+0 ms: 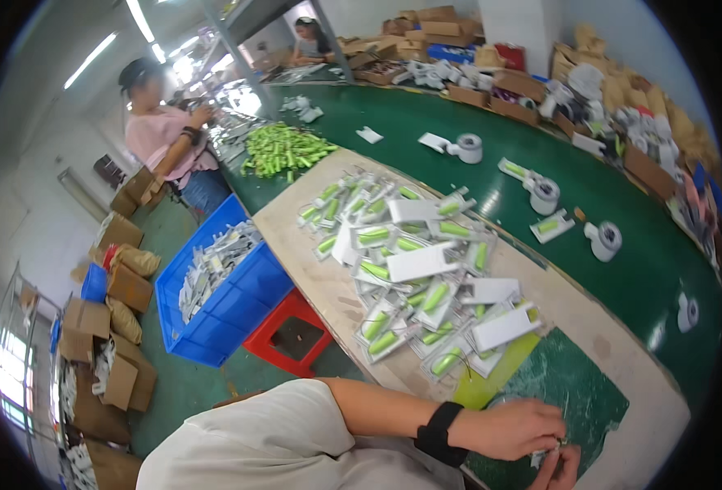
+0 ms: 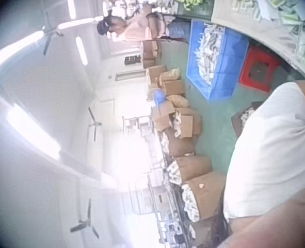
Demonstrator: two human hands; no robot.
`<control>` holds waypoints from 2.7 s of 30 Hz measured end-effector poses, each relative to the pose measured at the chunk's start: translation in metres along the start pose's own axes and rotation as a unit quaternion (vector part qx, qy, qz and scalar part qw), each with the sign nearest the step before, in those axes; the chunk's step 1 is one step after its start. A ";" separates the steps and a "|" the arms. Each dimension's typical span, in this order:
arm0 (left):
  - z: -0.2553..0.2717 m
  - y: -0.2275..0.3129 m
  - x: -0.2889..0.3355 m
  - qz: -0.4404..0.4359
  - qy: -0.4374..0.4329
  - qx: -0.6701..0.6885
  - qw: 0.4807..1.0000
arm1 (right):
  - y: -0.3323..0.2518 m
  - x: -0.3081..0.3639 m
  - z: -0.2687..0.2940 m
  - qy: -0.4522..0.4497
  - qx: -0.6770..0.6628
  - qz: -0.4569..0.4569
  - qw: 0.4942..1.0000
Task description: Assemble small electronic components by connecting battery packs and circuit boards into plastic housings.
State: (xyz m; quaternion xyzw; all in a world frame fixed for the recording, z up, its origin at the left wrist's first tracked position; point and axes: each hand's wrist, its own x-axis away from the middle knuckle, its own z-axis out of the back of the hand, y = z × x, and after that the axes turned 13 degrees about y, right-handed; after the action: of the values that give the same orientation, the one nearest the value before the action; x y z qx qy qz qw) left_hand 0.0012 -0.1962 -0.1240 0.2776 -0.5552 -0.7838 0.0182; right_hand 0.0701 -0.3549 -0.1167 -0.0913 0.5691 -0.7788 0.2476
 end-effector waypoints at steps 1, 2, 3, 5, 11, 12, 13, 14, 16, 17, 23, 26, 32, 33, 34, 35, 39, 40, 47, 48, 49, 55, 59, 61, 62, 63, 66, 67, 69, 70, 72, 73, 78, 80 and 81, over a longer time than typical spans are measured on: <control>0.002 0.003 0.001 -0.003 0.012 -0.014 1.000 | -0.004 -0.002 -0.002 -0.011 -0.009 0.012 1.000; 0.004 0.004 0.001 0.004 0.011 -0.002 1.000 | -0.007 -0.004 -0.003 -0.003 0.003 0.037 0.999; 0.005 0.004 0.002 0.011 0.004 0.015 1.000 | -0.009 -0.003 -0.005 0.012 0.018 0.058 0.998; 0.007 0.002 0.003 -0.003 0.005 0.018 1.000 | -0.015 0.002 -0.010 0.029 -0.003 0.032 0.999; 0.011 -0.004 0.001 -0.033 0.041 -0.025 0.998 | -0.012 -0.001 -0.025 0.083 -0.045 -0.010 0.995; 0.010 -0.005 0.001 -0.036 0.042 -0.032 0.998 | -0.013 0.000 -0.026 0.103 -0.050 -0.006 0.993; 0.009 -0.006 0.001 -0.036 0.041 -0.030 0.998 | -0.014 0.001 -0.028 0.104 -0.048 -0.007 0.993; 0.008 -0.007 0.002 -0.039 0.046 -0.029 0.998 | -0.014 0.002 -0.029 0.117 -0.037 -0.007 0.992; 0.006 -0.008 0.002 -0.041 0.053 -0.028 0.997 | -0.012 0.003 -0.030 0.129 -0.026 -0.007 0.991; 0.006 -0.008 0.003 -0.043 0.053 -0.029 0.997 | -0.011 0.003 -0.030 0.132 -0.025 0.000 0.991; 0.005 -0.007 0.004 -0.053 0.052 -0.029 0.997 | -0.011 0.007 -0.028 0.138 -0.022 0.005 0.990; 0.004 -0.007 0.004 -0.052 0.050 -0.023 0.997 | -0.013 0.007 -0.028 0.136 -0.025 0.003 0.990; 0.004 -0.006 0.005 -0.058 0.061 -0.018 0.996 | -0.011 0.007 -0.028 0.133 -0.030 0.006 0.991; 0.004 -0.006 0.005 -0.060 0.065 -0.016 0.996 | -0.012 0.007 -0.028 0.130 -0.025 0.003 0.991; 0.005 -0.006 0.005 -0.059 0.065 -0.016 0.996 | -0.011 0.007 -0.027 0.130 -0.025 0.003 0.991; 0.005 -0.005 0.005 -0.057 0.063 -0.015 0.996 | -0.010 0.007 -0.025 0.115 -0.030 -0.001 0.993; 0.005 -0.005 0.006 -0.057 0.058 -0.010 0.997 | -0.007 0.004 -0.020 0.059 -0.169 -0.079 0.981; 0.005 -0.005 0.006 -0.056 0.058 -0.010 0.997 | -0.007 0.003 -0.019 0.059 -0.168 -0.080 0.981; 0.005 -0.008 0.003 -0.058 0.070 -0.011 0.996 | -0.014 0.001 -0.022 0.062 -0.068 -0.038 0.995; 0.005 -0.009 0.003 -0.060 0.071 -0.012 0.996 | -0.015 0.002 -0.023 0.071 -0.058 -0.030 0.995; 0.005 -0.009 0.003 -0.060 0.071 -0.012 0.996 | -0.014 0.001 -0.024 0.071 -0.058 -0.030 0.995; 0.003 -0.008 0.006 -0.061 0.071 -0.015 0.995 | -0.013 0.005 -0.022 0.077 -0.056 -0.023 0.995; -0.002 -0.006 0.009 -0.049 0.063 -0.015 0.997 | -0.012 0.011 -0.020 0.097 -0.041 -0.022 0.994; -0.002 -0.004 0.007 -0.037 0.046 0.003 0.998 | -0.010 0.011 -0.023 0.121 -0.025 -0.024 0.992; 0.001 -0.002 0.005 -0.047 0.044 -0.028 0.998 | 0.001 0.008 -0.027 0.131 -0.063 -0.023 0.989; 0.000 0.002 0.004 -0.056 0.040 -0.047 0.997 | 0.008 0.009 -0.025 0.146 -0.090 -0.023 0.985; 0.022 -0.005 0.001 -0.139 0.064 -0.078 0.985 | 0.000 -0.001 -0.037 0.101 -0.064 -0.036 0.992; 0.025 -0.001 0.000 -0.086 0.067 -0.104 0.989 | -0.004 -0.005 -0.042 0.096 -0.102 -0.024 0.990; 0.023 0.000 -0.007 -0.010 0.077 -0.088 0.993 | 0.002 -0.012 -0.047 0.098 -0.140 -0.015 0.985; 0.025 0.001 -0.012 -0.006 0.061 -0.103 0.993 | 0.001 -0.014 -0.047 0.093 -0.142 -0.018 0.985; 0.024 0.001 -0.015 0.035 0.064 -0.083 0.994 | -0.001 -0.017 -0.049 0.095 -0.147 -0.024 0.984; 0.019 -0.001 -0.016 0.031 0.056 -0.068 0.996 | 0.000 -0.018 -0.045 0.108 -0.135 -0.025 0.985; 0.009 -0.001 -0.017 0.013 0.054 -0.058 0.997 | -0.001 -0.015 -0.035 0.112 -0.099 0.014 0.989; 0.006 0.007 -0.015 0.008 0.049 -0.070 0.996 | -0.005 -0.009 -0.032 0.132 -0.069 0.026 0.988; 0.003 0.011 -0.016 0.001 0.043 -0.081 0.996 | -0.008 -0.005 -0.028 0.155 -0.038 0.038 0.986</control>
State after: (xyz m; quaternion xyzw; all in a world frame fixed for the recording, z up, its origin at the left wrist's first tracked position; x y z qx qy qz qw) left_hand 0.0099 -0.1921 -0.1074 0.3081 -0.4889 -0.8136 0.0647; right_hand 0.0604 -0.3267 -0.1177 0.0433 0.6327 -0.7514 0.1824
